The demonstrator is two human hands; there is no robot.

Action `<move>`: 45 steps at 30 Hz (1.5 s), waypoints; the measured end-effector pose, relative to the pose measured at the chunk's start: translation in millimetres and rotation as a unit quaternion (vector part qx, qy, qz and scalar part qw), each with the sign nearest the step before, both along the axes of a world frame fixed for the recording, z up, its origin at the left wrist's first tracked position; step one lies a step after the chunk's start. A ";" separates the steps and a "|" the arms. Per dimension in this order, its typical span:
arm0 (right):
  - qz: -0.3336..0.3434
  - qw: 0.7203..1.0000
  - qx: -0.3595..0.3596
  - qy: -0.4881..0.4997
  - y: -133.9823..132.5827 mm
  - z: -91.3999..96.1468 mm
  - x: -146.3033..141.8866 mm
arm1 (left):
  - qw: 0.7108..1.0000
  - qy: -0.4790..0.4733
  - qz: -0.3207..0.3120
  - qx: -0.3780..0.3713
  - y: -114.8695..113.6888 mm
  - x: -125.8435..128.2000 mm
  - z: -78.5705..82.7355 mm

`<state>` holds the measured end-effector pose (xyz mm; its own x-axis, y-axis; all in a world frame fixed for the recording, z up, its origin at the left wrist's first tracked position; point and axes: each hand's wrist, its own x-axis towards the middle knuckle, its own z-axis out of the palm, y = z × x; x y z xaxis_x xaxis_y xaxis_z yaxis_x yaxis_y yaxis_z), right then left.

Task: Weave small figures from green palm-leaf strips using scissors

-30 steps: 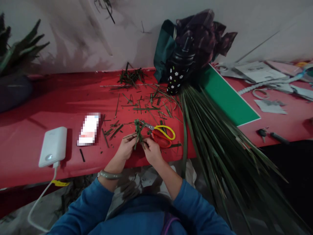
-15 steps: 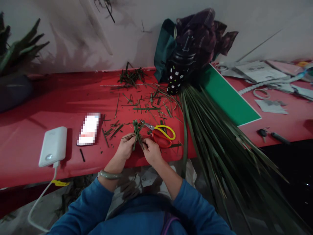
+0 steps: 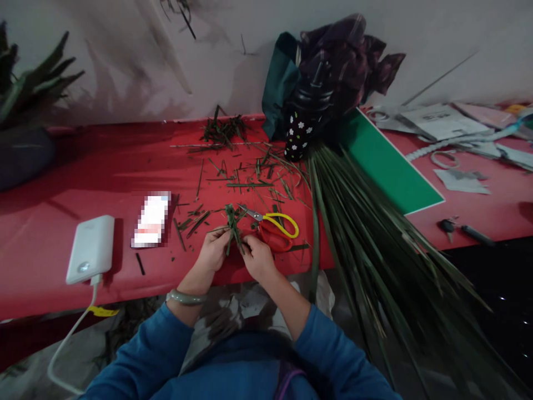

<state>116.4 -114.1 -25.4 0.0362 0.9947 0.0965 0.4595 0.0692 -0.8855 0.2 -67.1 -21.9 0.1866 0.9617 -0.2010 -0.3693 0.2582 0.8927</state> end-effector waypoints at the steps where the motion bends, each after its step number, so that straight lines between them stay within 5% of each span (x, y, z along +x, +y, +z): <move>1: 0.001 1.000 0.002 -0.001 0.0 0.2 0.0 | 1.000 0.003 0.002 -0.004 0.1 0.0 -0.2; 28: 0.013 0.998 0.024 -0.055 -4.6 3.4 -2.1 | 0.999 -0.011 0.002 -0.036 1.4 -2.5 -1.8; 45: -0.019 0.990 0.003 0.139 -8.2 8.2 -1.2 | 1.000 -0.004 -0.007 -0.025 0.6 -2.7 -3.3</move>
<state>115.2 -122.4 -17.2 0.0994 0.9915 0.0838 0.2002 0.0626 -0.9778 -2.4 -66.5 -25.2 0.2026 0.9474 -0.2479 -0.3720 0.3086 0.8754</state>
